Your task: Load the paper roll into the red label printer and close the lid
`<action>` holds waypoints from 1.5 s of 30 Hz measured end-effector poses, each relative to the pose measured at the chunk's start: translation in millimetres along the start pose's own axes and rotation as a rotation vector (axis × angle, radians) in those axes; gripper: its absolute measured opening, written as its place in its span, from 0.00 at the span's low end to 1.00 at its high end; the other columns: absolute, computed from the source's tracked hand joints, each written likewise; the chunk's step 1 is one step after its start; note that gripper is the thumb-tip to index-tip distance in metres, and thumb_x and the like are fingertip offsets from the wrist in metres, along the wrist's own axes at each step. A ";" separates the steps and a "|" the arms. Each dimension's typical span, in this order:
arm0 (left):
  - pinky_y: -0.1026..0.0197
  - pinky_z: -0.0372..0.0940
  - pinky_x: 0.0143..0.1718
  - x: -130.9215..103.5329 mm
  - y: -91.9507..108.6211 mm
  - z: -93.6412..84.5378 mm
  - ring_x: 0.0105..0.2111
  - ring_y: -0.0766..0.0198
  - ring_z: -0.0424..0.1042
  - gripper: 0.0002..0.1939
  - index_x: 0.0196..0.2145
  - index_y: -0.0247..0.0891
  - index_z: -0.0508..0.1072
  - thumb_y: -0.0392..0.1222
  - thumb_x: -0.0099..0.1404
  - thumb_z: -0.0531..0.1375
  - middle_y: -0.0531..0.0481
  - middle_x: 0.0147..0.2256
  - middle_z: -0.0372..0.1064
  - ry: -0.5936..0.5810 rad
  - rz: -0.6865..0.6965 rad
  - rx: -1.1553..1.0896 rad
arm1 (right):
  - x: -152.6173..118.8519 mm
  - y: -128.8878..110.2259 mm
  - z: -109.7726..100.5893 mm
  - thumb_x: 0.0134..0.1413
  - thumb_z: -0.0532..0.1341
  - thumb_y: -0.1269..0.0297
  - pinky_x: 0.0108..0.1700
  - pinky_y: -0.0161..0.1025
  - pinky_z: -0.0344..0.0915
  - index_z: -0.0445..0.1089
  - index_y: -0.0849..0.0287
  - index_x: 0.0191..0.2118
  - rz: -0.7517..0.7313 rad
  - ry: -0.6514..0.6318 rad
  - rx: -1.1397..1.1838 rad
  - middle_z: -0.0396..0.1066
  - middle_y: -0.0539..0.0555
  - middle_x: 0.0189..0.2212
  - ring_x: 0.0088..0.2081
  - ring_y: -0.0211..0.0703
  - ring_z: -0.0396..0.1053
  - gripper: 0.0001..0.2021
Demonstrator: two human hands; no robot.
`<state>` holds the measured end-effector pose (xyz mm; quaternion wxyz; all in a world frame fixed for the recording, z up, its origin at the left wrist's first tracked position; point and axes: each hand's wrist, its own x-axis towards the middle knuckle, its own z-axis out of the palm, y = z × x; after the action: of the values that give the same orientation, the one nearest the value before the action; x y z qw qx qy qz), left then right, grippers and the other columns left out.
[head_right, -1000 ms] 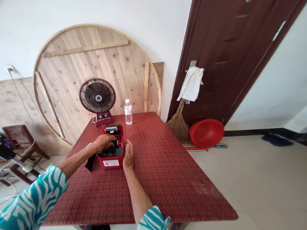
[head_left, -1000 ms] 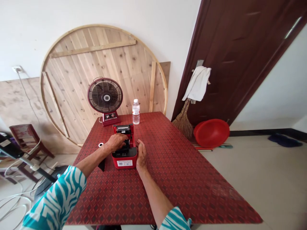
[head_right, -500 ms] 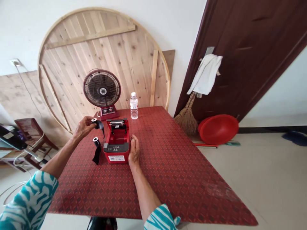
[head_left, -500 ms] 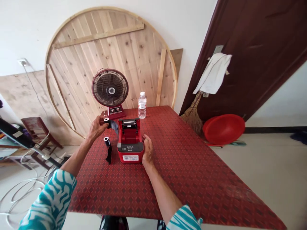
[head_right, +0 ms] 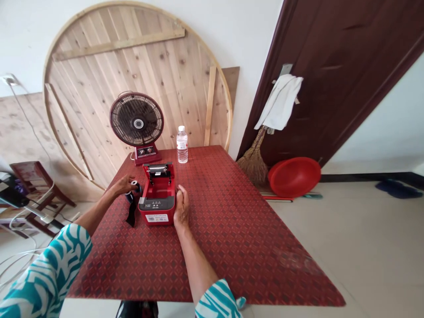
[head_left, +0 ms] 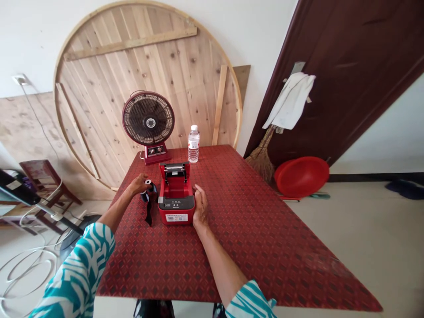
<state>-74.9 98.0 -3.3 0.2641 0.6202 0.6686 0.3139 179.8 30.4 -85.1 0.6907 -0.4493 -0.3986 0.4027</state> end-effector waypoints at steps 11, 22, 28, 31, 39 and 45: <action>0.54 0.67 0.51 -84.6 -41.7 1.6 0.51 0.51 0.72 0.30 0.50 0.37 0.68 0.43 0.48 0.66 0.40 0.50 0.74 0.063 0.018 -0.570 | 2.0 6.8 2.5 0.55 0.54 0.41 0.53 0.48 0.65 0.70 0.56 0.51 -0.001 0.010 0.073 0.73 0.59 0.51 0.51 0.50 0.71 0.28; 0.55 0.69 0.47 -79.7 -34.4 11.5 0.45 0.52 0.75 0.26 0.43 0.37 0.70 0.52 0.50 0.68 0.43 0.42 0.76 0.181 0.021 -0.442 | 0.3 6.9 4.1 0.55 0.55 0.42 0.54 0.47 0.64 0.71 0.56 0.50 0.010 0.042 0.072 0.74 0.58 0.50 0.51 0.49 0.70 0.27; 0.56 0.68 0.48 -88.1 37.7 1.9 0.43 0.56 0.74 0.25 0.49 0.38 0.73 0.52 0.56 0.66 0.44 0.43 0.76 0.001 0.346 -0.278 | 1.6 6.9 4.7 0.55 0.54 0.43 0.55 0.48 0.62 0.71 0.56 0.50 0.012 0.015 0.055 0.73 0.58 0.52 0.53 0.50 0.69 0.26; 0.56 0.66 0.51 -80.1 76.8 9.8 0.45 0.56 0.74 0.20 0.50 0.41 0.75 0.45 0.60 0.63 0.46 0.45 0.75 -0.123 0.524 0.067 | 1.7 8.8 5.5 0.56 0.54 0.44 0.57 0.47 0.60 0.71 0.56 0.50 -0.011 0.015 0.057 0.73 0.57 0.52 0.55 0.49 0.68 0.24; 0.59 0.66 0.48 -46.3 115.2 37.0 0.47 0.55 0.75 0.19 0.47 0.44 0.78 0.33 0.58 0.62 0.47 0.45 0.78 -0.386 0.489 0.707 | 0.5 3.5 7.5 0.56 0.55 0.47 0.58 0.46 0.60 0.71 0.55 0.49 0.022 0.014 0.101 0.74 0.56 0.51 0.54 0.48 0.68 0.22; 0.61 0.66 0.41 -29.4 120.3 49.9 0.43 0.52 0.76 0.17 0.39 0.44 0.81 0.30 0.52 0.63 0.47 0.40 0.80 -0.495 0.403 0.775 | -1.5 -5.4 8.3 0.56 0.54 0.48 0.58 0.47 0.60 0.71 0.57 0.49 0.030 0.001 0.075 0.73 0.57 0.51 0.54 0.49 0.68 0.22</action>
<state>44.7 77.4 52.4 0.0992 0.8454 0.5202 -0.0695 172.8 30.1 -77.9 0.7010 -0.4293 -0.3762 0.4274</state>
